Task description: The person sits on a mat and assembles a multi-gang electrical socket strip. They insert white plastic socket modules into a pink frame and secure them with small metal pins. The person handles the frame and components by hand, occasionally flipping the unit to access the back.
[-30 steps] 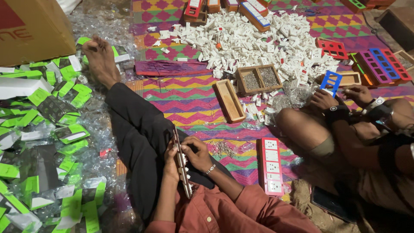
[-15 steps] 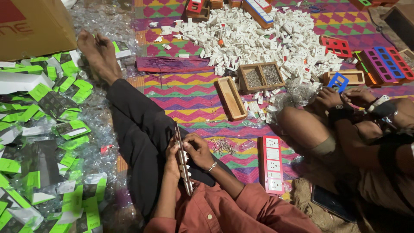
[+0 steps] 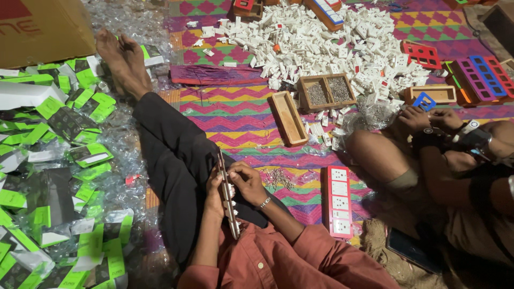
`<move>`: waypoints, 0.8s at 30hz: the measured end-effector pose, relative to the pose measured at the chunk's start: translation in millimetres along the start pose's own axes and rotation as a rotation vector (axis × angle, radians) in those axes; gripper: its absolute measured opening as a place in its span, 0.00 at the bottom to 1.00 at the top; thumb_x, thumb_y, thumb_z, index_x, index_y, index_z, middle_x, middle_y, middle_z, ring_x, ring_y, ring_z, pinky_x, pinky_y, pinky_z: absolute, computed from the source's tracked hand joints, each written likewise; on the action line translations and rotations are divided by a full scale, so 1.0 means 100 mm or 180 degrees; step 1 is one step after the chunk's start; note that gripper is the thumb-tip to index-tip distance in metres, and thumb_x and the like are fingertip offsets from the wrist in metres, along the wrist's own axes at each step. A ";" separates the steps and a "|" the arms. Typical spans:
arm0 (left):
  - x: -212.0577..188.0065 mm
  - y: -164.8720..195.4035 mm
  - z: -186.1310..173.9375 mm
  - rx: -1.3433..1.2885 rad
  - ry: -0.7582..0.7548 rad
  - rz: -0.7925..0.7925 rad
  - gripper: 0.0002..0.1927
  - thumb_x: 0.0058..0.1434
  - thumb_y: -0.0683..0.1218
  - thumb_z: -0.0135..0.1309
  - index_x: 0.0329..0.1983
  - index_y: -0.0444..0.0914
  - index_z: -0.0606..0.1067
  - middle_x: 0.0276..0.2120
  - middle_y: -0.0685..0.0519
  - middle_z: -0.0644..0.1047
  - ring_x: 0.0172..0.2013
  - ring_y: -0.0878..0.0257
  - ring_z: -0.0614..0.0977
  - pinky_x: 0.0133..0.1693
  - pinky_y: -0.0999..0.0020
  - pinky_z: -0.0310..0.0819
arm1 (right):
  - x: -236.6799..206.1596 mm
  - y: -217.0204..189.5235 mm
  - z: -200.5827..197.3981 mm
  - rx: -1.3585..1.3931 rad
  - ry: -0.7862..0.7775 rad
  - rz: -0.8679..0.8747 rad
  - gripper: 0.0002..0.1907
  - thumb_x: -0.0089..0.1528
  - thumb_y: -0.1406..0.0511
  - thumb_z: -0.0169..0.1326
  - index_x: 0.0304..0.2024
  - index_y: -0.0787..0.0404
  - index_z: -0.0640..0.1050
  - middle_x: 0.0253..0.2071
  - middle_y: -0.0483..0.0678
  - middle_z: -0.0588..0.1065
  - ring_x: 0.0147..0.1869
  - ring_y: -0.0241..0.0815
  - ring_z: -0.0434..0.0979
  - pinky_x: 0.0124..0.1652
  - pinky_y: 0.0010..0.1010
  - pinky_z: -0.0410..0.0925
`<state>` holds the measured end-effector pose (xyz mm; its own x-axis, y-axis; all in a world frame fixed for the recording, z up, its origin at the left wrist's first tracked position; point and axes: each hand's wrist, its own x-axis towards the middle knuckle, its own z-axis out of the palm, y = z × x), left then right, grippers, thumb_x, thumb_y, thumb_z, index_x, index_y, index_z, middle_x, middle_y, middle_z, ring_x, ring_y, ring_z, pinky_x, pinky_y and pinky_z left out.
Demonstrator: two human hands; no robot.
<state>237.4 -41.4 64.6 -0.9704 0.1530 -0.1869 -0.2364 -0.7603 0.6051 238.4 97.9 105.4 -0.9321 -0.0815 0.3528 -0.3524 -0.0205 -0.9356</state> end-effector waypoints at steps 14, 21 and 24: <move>-0.03 -0.02 0.04 0.0082 0.0055 -0.0069 0.28 0.57 0.52 0.57 0.62 0.45 0.70 0.30 0.58 0.72 0.17 0.72 0.70 0.17 0.79 0.65 | -0.03 -0.02 -0.02 -0.0037 0.0012 -0.0049 0.06 0.67 0.69 0.56 0.41 0.68 0.79 0.42 0.48 0.75 0.48 0.39 0.74 0.50 0.30 0.68; -0.04 -0.15 0.00 -0.0037 -0.0044 0.0036 0.27 0.59 0.51 0.59 0.62 0.43 0.71 0.34 0.61 0.71 0.26 0.75 0.72 0.25 0.79 0.67 | -0.12 -0.17 -0.01 -0.0643 0.0255 -0.0440 0.05 0.66 0.70 0.55 0.42 0.67 0.79 0.41 0.51 0.76 0.46 0.43 0.77 0.47 0.32 0.70; -0.06 -0.20 0.01 -0.0065 -0.0033 0.0071 0.27 0.59 0.51 0.59 0.61 0.43 0.71 0.36 0.62 0.72 0.32 0.74 0.74 0.30 0.79 0.69 | -0.16 -0.20 -0.04 -0.0714 0.0224 -0.0470 0.05 0.66 0.71 0.55 0.42 0.67 0.79 0.40 0.51 0.76 0.45 0.43 0.77 0.46 0.32 0.70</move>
<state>247.6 -26.8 54.5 -0.9759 0.1424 -0.1654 -0.2138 -0.7763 0.5931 260.1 103.2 118.9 -0.8701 -0.0245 0.4923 -0.4872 0.1948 -0.8513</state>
